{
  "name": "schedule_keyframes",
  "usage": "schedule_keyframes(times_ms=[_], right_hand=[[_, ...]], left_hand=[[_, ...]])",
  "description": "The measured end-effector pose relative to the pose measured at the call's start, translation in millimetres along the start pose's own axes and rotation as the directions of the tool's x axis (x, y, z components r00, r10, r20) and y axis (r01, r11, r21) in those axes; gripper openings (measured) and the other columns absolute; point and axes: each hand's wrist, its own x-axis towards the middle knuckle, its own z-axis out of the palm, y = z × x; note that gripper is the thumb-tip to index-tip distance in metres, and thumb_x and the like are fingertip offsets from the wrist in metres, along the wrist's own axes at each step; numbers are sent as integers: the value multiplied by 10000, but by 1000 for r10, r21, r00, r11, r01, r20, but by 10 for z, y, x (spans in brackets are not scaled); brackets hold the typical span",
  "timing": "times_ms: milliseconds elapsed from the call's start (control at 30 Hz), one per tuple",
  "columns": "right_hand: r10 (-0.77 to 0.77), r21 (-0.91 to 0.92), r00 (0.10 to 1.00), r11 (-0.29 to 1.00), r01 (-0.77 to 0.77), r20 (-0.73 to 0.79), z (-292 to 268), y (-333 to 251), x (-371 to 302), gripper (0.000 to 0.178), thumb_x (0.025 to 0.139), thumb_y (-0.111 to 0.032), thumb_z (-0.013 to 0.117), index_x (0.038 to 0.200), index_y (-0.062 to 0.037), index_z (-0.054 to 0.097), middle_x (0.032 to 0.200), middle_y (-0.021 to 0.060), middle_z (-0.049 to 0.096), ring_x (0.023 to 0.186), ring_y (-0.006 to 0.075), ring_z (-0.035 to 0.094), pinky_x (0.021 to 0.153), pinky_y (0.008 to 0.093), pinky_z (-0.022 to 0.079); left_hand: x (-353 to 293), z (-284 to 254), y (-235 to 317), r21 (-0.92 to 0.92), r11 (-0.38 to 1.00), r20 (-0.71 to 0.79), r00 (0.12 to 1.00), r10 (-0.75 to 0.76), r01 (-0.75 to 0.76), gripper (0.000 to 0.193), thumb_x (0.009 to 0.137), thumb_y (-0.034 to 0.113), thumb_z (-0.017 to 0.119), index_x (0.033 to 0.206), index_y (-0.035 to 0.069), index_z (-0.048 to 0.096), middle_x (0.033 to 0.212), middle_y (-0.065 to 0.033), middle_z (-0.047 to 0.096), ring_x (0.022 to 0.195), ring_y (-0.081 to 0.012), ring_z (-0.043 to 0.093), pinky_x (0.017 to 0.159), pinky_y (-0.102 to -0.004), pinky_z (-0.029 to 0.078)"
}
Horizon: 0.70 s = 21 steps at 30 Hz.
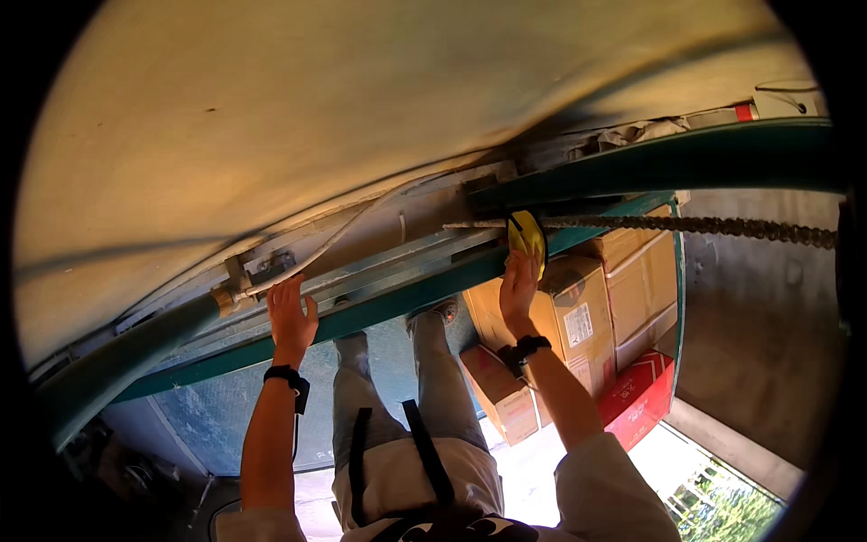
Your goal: The person wipes the metal track and vertical frame of an elevator entrance using a yellow cloth, moving it along the horizontal and vertical surfaces of the metal structure.
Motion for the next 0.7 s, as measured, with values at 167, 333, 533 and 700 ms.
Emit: schedule_keyframes(times_ms=[167, 333, 533, 700], right_hand=[[-206, 312, 946, 942, 122, 252, 606, -1338, -994, 261, 804, -16, 620, 1064, -31, 590, 1220, 222, 566, 1219, 456, 478, 1025, 522, 382], [-377, 571, 840, 815, 101, 390, 1004, -2705, -1373, 241, 737, 4, 682, 957, -56, 605, 1048, 156, 621, 1086, 405, 547, 965, 446, 440], [-684, 433, 627, 726, 535, 372, 843, -2607, -1286, 496, 707, -64, 733, 1169, -48, 553, 1144, 193, 565, 1091, 392, 529, 952, 474, 431], [-634, 58, 549, 681, 730, 544, 588, -2381, -1196, 580, 704, -270, 747, 1210, -92, 525, 1325, 195, 499, 1257, 446, 404, 1021, 565, 328]], left_hand=[[-60, 64, -38, -81, 997, -95, 995, 3, -11, 379, 851, 95, 516, 1227, 53, 552, 1162, -140, 596, 1166, -326, 501, 1080, -463, 320], [-247, 51, -191, -451, 887, -367, 886, -285, 98, 405, 808, -16, 468, 1199, 39, 559, 1093, -188, 594, 1091, -381, 518, 995, -480, 367], [-1684, -674, -598, -368, 927, -459, 851, -253, 77, 337, 766, 38, 533, 1095, 61, 600, 1063, -145, 618, 1032, -324, 555, 957, -462, 380], [-3635, 46, -1385, -18, 753, -95, 748, -656, 658, 192, 764, 173, 566, 907, 103, 673, 992, -114, 678, 1053, -285, 593, 991, -458, 351]])
